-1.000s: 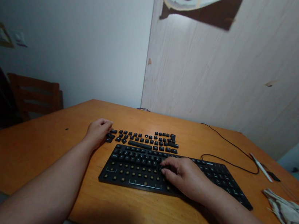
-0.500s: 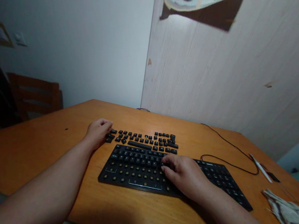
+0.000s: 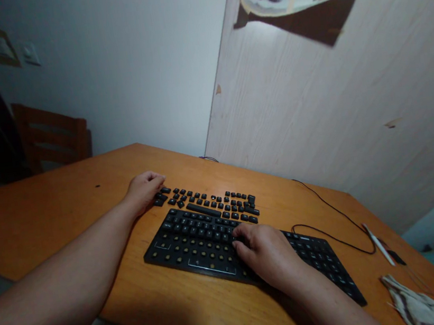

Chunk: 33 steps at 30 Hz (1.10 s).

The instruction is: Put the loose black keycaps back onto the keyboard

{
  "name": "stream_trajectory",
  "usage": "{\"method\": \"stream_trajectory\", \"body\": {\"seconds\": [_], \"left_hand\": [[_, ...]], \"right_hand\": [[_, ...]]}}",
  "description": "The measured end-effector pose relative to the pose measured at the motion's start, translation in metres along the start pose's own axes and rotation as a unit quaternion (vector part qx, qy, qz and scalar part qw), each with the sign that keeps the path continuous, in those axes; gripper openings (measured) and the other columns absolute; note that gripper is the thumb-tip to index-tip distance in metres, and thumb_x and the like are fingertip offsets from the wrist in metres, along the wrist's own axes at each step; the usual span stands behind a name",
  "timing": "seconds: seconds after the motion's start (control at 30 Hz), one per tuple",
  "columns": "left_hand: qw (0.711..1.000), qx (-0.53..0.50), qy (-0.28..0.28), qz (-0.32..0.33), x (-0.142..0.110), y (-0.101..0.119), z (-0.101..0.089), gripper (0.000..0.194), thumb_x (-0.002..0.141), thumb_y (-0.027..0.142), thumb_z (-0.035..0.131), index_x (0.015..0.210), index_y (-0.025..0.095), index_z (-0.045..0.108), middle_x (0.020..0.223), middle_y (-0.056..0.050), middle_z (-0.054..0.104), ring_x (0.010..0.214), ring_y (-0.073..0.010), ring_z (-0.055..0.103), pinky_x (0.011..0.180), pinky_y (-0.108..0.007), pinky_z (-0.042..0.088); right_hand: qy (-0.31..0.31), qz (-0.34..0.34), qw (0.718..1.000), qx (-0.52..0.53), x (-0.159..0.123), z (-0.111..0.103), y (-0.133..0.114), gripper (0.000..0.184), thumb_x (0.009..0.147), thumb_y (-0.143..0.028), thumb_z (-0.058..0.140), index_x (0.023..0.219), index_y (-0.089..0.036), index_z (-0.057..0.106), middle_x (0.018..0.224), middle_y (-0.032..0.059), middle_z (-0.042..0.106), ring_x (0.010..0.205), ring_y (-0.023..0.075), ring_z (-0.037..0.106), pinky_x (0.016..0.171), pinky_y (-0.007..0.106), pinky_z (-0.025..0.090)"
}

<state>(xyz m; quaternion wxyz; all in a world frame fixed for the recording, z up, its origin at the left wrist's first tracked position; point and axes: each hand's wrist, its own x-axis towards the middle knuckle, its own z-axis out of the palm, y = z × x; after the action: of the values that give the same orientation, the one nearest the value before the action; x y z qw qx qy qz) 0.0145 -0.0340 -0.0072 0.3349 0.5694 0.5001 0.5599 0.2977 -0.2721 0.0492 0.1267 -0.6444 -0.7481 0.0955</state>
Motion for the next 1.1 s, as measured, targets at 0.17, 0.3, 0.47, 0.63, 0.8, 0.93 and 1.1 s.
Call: {"method": "stream_trajectory", "body": {"seconds": [0.17,0.3,0.47,0.63,0.8,0.93,1.1], "left_hand": [[1.000,-0.013,-0.003,-0.011,-0.002,0.003,0.001,0.022,0.069,0.040,0.066,0.070,0.018,0.061,0.063,-0.001,0.060,0.060,-0.0169,0.060,0.050,-0.024,0.040],[1.000,0.012,0.004,0.001,-0.004,0.007,0.000,0.021,0.069,0.039,0.066,0.069,0.018,0.061,0.062,-0.002,0.061,0.058,-0.0162,0.058,0.050,-0.024,0.040],[0.999,0.033,0.003,0.012,-0.004,0.006,0.000,0.023,0.071,0.041,0.066,0.069,0.018,0.062,0.063,-0.002,0.062,0.057,-0.0158,0.057,0.050,-0.025,0.040],[1.000,0.025,0.001,0.009,-0.002,0.002,0.001,0.024,0.071,0.041,0.066,0.070,0.018,0.063,0.065,-0.003,0.064,0.059,-0.0168,0.059,0.051,-0.025,0.041],[1.000,0.004,0.001,-0.006,-0.001,0.001,0.001,0.025,0.070,0.042,0.067,0.071,0.017,0.063,0.064,-0.003,0.063,0.057,-0.0163,0.058,0.049,-0.025,0.040],[1.000,0.007,0.003,0.005,0.000,-0.001,-0.001,0.025,0.070,0.041,0.067,0.071,0.017,0.063,0.063,-0.003,0.062,0.055,-0.0144,0.055,0.048,-0.024,0.040],[1.000,0.002,0.003,-0.002,-0.002,0.002,-0.001,0.027,0.068,0.043,0.068,0.071,0.017,0.063,0.062,-0.002,0.061,0.053,-0.0147,0.054,0.047,-0.025,0.041]], "right_hand": [[-0.019,0.013,0.999,-0.029,0.002,-0.006,-0.009,0.018,0.091,-0.028,0.055,0.100,-0.023,0.070,0.081,0.0025,0.072,0.073,0.0198,0.065,0.065,0.029,0.040],[-0.019,0.020,1.000,-0.009,0.003,-0.005,-0.008,0.013,0.089,-0.027,0.057,0.093,-0.023,0.068,0.077,0.0012,0.070,0.071,0.0188,0.064,0.063,0.028,0.039],[-0.015,0.025,0.999,0.035,0.007,0.003,-0.001,0.010,0.088,-0.027,0.056,0.084,-0.023,0.065,0.072,-0.0004,0.067,0.069,0.0179,0.062,0.061,0.027,0.040],[-0.016,0.017,0.998,0.055,0.010,0.009,0.004,0.013,0.089,-0.028,0.056,0.083,-0.022,0.066,0.073,-0.0002,0.069,0.067,0.0179,0.064,0.063,0.028,0.044],[0.019,0.000,0.999,0.044,-0.004,0.001,0.009,0.028,0.092,-0.030,0.053,0.110,-0.023,0.073,0.100,0.0036,0.078,0.090,0.0227,0.072,0.079,0.032,0.053],[0.039,-0.002,0.999,-0.017,-0.021,-0.010,0.006,0.037,0.092,-0.024,0.048,0.118,-0.025,0.074,0.114,0.0046,0.078,0.104,0.0252,0.073,0.090,0.037,0.054],[0.019,-0.032,0.998,-0.050,-0.028,-0.009,-0.005,0.044,0.090,-0.018,0.048,0.125,-0.026,0.073,0.122,0.0031,0.075,0.110,0.0248,0.072,0.097,0.039,0.055]]}}
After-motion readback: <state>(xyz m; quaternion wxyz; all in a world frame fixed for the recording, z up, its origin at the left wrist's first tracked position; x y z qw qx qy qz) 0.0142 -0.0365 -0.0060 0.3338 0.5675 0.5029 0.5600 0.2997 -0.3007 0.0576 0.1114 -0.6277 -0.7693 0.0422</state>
